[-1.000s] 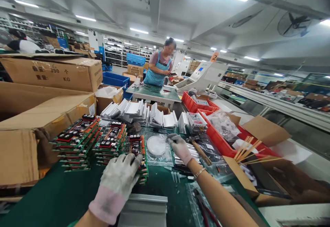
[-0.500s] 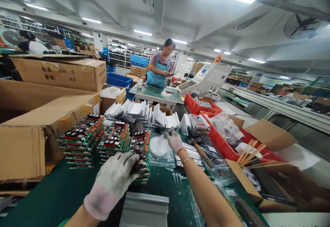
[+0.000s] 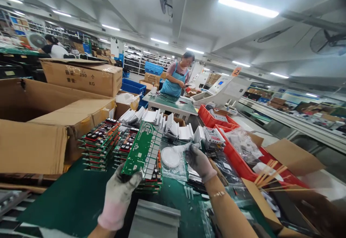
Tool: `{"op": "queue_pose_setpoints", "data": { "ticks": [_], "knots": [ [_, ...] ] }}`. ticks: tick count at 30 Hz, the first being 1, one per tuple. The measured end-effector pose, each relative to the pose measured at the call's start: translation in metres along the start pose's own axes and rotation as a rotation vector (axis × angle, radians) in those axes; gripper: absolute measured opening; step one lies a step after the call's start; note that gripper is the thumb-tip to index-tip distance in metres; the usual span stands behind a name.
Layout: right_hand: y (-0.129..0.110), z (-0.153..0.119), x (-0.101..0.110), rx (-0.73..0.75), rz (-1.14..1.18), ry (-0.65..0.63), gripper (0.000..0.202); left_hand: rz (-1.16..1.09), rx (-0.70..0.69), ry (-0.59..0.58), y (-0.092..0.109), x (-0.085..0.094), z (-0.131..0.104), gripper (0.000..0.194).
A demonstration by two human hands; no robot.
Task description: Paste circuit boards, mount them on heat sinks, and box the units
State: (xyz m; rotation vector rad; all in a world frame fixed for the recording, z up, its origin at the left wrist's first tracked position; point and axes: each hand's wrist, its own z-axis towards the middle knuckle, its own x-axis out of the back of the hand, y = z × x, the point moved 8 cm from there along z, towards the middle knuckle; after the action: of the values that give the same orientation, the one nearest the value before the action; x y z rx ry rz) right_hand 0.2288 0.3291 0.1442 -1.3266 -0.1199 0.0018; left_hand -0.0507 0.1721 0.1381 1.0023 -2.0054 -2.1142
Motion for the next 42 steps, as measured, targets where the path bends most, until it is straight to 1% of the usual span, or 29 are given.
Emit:
{"op": "queue_pose_setpoints", "data": {
  "ticks": [3,6,8,10,11,13,14,16,18,20,21,23,26,29,31,33,35,37,40,42],
  "knots": [
    [-0.031,-0.034,-0.004,0.052,0.062,0.043,0.043,0.019,0.057,-0.062,-0.009,-0.007,-0.002,0.064],
    [-0.063,-0.072,-0.013,0.112,0.076,0.086,0.037,0.054,0.051,-0.114,-0.013,-0.016,-0.01,0.065],
    [-0.091,-0.096,-0.018,0.237,-0.045,0.154,0.031,0.092,0.036,-0.148,-0.011,-0.021,-0.018,0.063],
    [-0.121,-0.119,-0.026,0.428,-0.224,0.182,0.023,0.11,0.023,-0.157,-0.008,-0.023,-0.023,0.061],
    [-0.133,-0.13,-0.033,0.528,-0.294,0.168,0.019,0.111,0.019,-0.143,-0.006,-0.022,-0.025,0.061],
    [-0.147,-0.15,-0.048,0.68,-0.361,0.074,0.012,0.105,0.015,-0.105,-0.003,-0.018,-0.028,0.06],
    [-0.149,-0.158,-0.054,0.733,-0.384,0.025,0.01,0.099,0.015,-0.085,-0.003,-0.015,-0.028,0.06],
    [-0.149,-0.171,-0.064,0.826,-0.427,-0.075,0.014,0.095,0.019,-0.065,-0.004,-0.012,-0.029,0.061],
    [-0.15,-0.182,-0.068,0.931,-0.465,-0.12,0.019,0.094,0.025,-0.073,-0.006,-0.011,-0.03,0.063],
    [-0.152,-0.186,-0.068,1.016,-0.494,-0.12,0.021,0.102,0.033,-0.099,-0.01,-0.011,-0.031,0.064],
    [-0.153,-0.184,-0.066,1.03,-0.508,-0.101,0.021,0.11,0.035,-0.111,-0.011,-0.011,-0.032,0.064],
    [-0.157,-0.176,-0.061,1.016,-0.532,-0.033,0.019,0.154,0.035,-0.128,-0.013,-0.01,-0.032,0.06],
    [-0.162,-0.162,-0.049,0.983,-0.532,0.107,0.016,0.232,0.03,-0.129,-0.011,-0.008,-0.034,0.051],
    [-0.162,-0.15,-0.042,0.974,-0.542,0.208,0.016,0.268,0.049,-0.097,-0.004,-0.007,-0.036,0.042],
    [-0.163,-0.144,-0.036,0.968,-0.568,0.287,0.013,0.277,0.077,-0.077,-0.001,-0.008,-0.038,0.037],
    [-0.164,-0.139,-0.03,0.953,-0.612,0.376,0.009,0.278,0.104,-0.073,0.0,-0.008,-0.04,0.035],
    [-0.168,-0.136,-0.026,0.942,-0.663,0.434,0.01,0.283,0.118,-0.067,-0.001,-0.007,-0.04,0.035],
    [-0.17,-0.136,-0.024,0.933,-0.692,0.464,0.013,0.292,0.119,-0.059,-0.007,-0.003,-0.04,0.038],
    [-0.169,-0.145,-0.021,0.907,-0.669,0.501,0.012,0.305,0.094,-0.069,-0.017,0.003,-0.038,0.042],
    [-0.163,-0.156,-0.023,0.891,-0.623,0.445,0.011,0.306,0.066,-0.092,-0.022,0.005,-0.037,0.045]
  ]
}}
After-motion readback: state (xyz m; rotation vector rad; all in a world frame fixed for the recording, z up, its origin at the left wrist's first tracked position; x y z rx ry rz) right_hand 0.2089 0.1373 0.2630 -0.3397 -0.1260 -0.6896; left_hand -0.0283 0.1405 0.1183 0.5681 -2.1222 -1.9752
